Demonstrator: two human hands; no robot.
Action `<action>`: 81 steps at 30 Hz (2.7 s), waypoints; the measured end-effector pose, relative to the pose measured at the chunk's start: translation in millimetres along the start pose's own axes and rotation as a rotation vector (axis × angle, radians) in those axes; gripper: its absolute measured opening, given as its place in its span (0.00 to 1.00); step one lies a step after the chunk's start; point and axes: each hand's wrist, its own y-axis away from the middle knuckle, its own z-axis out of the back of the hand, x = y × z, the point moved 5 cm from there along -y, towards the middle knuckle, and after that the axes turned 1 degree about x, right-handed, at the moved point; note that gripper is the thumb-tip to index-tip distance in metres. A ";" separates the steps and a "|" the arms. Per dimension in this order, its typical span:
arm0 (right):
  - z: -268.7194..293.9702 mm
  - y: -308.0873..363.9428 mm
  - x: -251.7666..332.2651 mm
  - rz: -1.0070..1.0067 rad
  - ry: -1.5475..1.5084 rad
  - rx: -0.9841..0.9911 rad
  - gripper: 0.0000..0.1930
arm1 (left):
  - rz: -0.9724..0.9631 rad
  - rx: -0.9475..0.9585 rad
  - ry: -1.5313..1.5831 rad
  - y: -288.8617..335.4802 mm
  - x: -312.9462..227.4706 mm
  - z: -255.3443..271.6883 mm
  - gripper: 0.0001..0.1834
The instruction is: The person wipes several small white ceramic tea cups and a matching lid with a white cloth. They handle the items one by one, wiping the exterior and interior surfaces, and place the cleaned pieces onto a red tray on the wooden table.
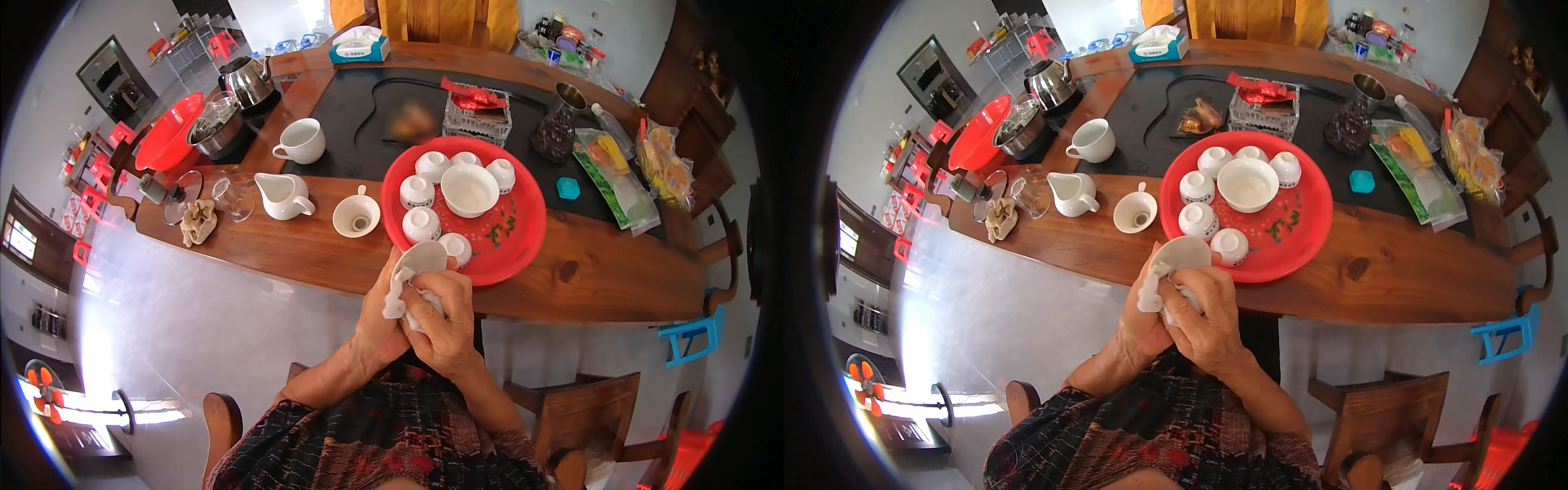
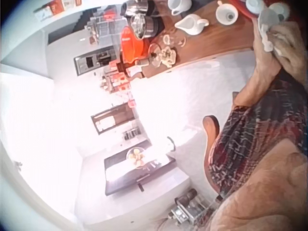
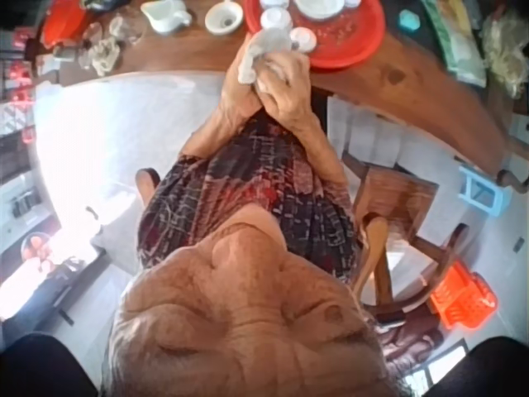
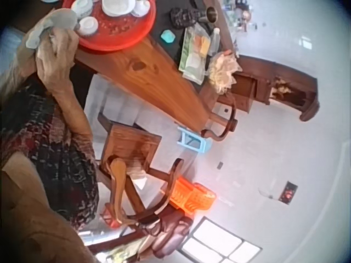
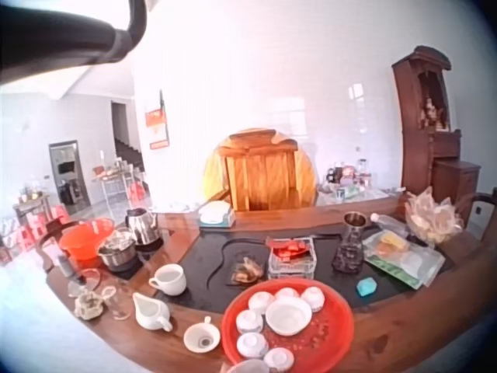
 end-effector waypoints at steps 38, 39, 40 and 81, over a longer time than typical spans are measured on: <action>-8.0 -25.1 -6.7 -0.067 0.362 -0.195 0.19 | 0.057 -0.050 -0.014 1.8 4.4 -4.9 0.24; -9.5 -22.5 -7.2 -0.074 0.421 -0.184 0.20 | 0.048 -0.053 -0.015 1.2 3.3 -5.7 0.24; -10.2 -20.4 -8.7 -0.089 0.450 -0.152 0.20 | 0.033 -0.053 -0.018 0.0 2.2 -5.7 0.25; 15.6 4.1 -18.4 -0.557 -0.503 -0.026 0.09 | -0.257 -0.066 -0.431 4.4 -24.8 -20.0 0.22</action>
